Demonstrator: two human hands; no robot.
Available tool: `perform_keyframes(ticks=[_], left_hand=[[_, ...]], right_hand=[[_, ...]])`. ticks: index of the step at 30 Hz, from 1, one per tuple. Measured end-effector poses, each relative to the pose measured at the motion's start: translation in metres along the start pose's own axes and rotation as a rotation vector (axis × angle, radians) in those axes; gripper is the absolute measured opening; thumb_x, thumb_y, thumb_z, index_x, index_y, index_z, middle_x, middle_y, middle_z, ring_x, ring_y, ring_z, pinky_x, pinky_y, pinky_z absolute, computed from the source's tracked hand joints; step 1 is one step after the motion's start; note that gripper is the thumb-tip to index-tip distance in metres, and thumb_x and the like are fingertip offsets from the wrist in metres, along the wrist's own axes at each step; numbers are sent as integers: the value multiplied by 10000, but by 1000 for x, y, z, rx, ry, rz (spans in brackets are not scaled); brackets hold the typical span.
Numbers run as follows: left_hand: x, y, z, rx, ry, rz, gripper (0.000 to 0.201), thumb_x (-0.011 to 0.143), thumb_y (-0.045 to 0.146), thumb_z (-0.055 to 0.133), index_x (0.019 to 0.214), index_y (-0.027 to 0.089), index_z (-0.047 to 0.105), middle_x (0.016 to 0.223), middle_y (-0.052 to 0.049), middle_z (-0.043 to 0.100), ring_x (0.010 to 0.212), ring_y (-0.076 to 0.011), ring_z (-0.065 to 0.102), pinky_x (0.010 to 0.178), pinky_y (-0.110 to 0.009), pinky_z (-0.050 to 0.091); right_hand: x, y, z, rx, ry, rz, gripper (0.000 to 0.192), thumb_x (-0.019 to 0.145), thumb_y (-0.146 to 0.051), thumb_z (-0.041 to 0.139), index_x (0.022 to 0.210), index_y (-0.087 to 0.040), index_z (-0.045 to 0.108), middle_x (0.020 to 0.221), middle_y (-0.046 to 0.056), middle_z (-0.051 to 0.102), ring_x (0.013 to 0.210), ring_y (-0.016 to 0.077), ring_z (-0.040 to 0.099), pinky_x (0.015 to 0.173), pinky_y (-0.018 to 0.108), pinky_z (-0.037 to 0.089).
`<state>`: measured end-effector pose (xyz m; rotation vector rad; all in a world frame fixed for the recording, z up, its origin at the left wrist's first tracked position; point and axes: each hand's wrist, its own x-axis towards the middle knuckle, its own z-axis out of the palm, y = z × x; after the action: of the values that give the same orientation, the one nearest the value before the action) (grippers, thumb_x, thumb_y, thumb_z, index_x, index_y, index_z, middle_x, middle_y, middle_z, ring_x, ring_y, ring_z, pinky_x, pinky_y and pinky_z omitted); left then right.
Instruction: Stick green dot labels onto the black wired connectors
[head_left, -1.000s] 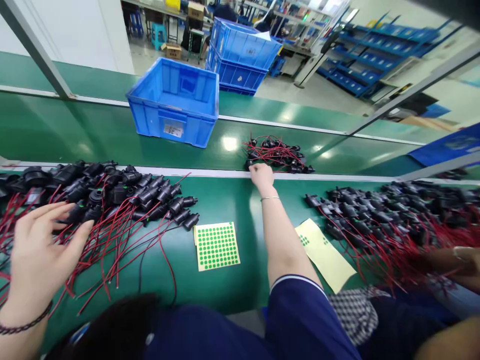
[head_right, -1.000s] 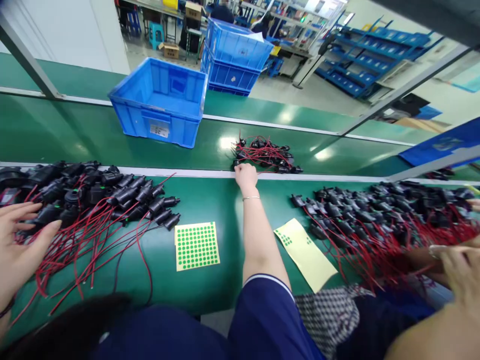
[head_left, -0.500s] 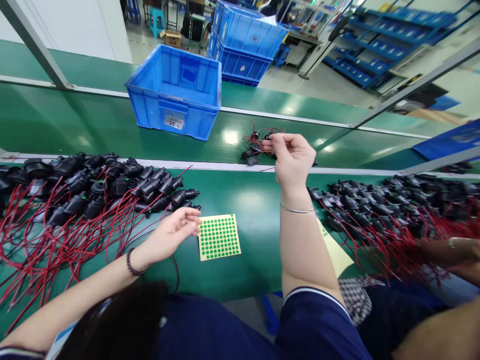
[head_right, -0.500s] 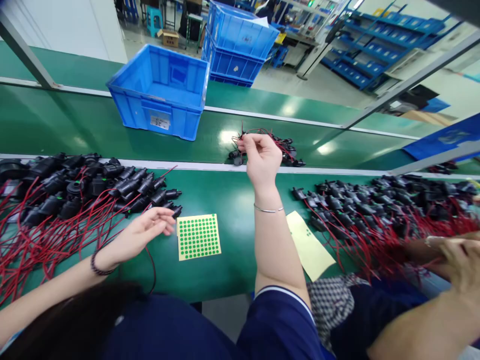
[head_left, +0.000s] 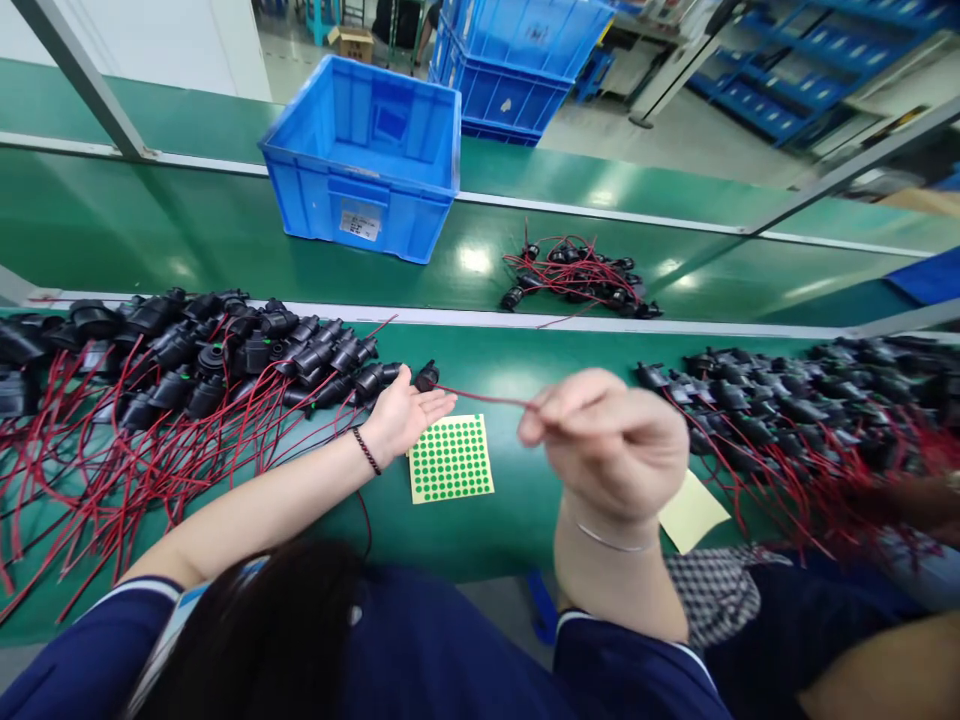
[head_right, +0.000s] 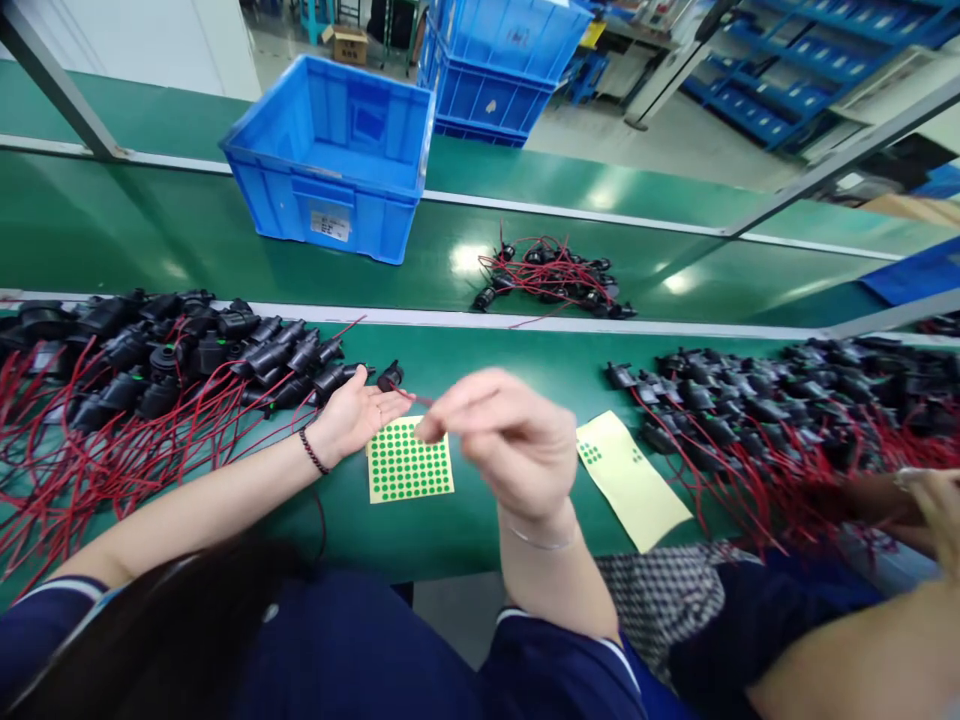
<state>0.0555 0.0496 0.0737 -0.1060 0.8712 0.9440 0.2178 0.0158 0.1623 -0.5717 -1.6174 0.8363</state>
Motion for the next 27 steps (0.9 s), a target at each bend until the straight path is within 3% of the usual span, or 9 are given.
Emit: perform_keyframes(ticks=[2, 5, 8, 11, 13, 15, 17, 20, 27], left_hand=[[5, -1, 8, -18, 23, -14, 660, 1035, 473, 298, 1433, -53, 321, 1047, -233, 648, 821, -226, 733, 706, -292, 629], [9, 3, 20, -32, 61, -25, 494, 1049, 385, 311, 1290, -7, 492, 833, -122, 643, 653, -143, 677, 610, -207, 598], [2, 16, 23, -39, 21, -15, 298, 1045, 245, 371, 1116, 43, 579, 709, -61, 614, 583, -95, 625, 552, -135, 548], [-19, 35, 11, 21, -81, -17, 233, 1001, 129, 393, 969, 59, 613, 717, -68, 640, 569, -79, 611, 522, -118, 529], [-37, 49, -4, 116, -158, -45, 216, 948, 112, 425, 902, 66, 631, 723, -78, 654, 536, -82, 590, 471, -137, 513], [-53, 59, -23, 224, -240, -60, 168, 885, 131, 489, 840, 81, 644, 712, -80, 652, 492, -87, 551, 415, -162, 484], [-65, 64, -41, 315, -314, -26, 90, 817, 137, 566, 806, 99, 647, 737, -77, 661, 471, -82, 523, 387, -171, 451], [-71, 62, -59, 405, -352, 79, 67, 757, 108, 649, 824, 118, 649, 833, -69, 691, 502, -72, 548, 433, -166, 457], [-62, 49, -71, 393, -324, 92, 199, 873, 303, 641, 900, 106, 648, 878, -83, 682, 610, -123, 610, 552, -228, 516]], right_hand=[[-16, -10, 13, 150, -240, 25, 90, 933, -336, 688, 939, -269, 748, 835, 11, 752, 634, 144, 747, 596, 266, 645], [-35, -14, 37, 335, -616, 12, 110, 961, -292, 643, 944, -231, 732, 884, 18, 785, 784, 125, 775, 750, 208, 642], [-50, -6, 43, 378, -772, 15, 172, 948, -343, 651, 1000, -189, 706, 1032, 70, 781, 811, 106, 763, 748, 166, 618], [-60, 16, 15, 92, -599, 158, 327, 913, -460, 673, 1140, -226, 679, 1137, 81, 752, 778, 125, 739, 662, 227, 617], [-64, 39, -14, -311, -373, 266, 186, 962, -365, 611, 1073, -246, 701, 1018, 61, 760, 879, 175, 729, 747, 320, 618], [-68, 66, -40, -683, -251, 346, 131, 945, -275, 604, 985, -220, 716, 972, 75, 739, 916, 207, 706, 803, 384, 598], [-73, 90, -56, -822, -265, 387, 131, 912, -247, 616, 974, -191, 716, 996, 91, 716, 873, 204, 690, 797, 391, 589], [-80, 112, -62, -847, -327, 411, 163, 892, -226, 612, 1008, -172, 714, 1038, 101, 694, 887, 204, 672, 813, 394, 580], [-87, 123, -58, -915, -334, 346, 107, 869, -215, 640, 902, -207, 741, 981, 101, 680, 975, 262, 641, 888, 462, 539]])
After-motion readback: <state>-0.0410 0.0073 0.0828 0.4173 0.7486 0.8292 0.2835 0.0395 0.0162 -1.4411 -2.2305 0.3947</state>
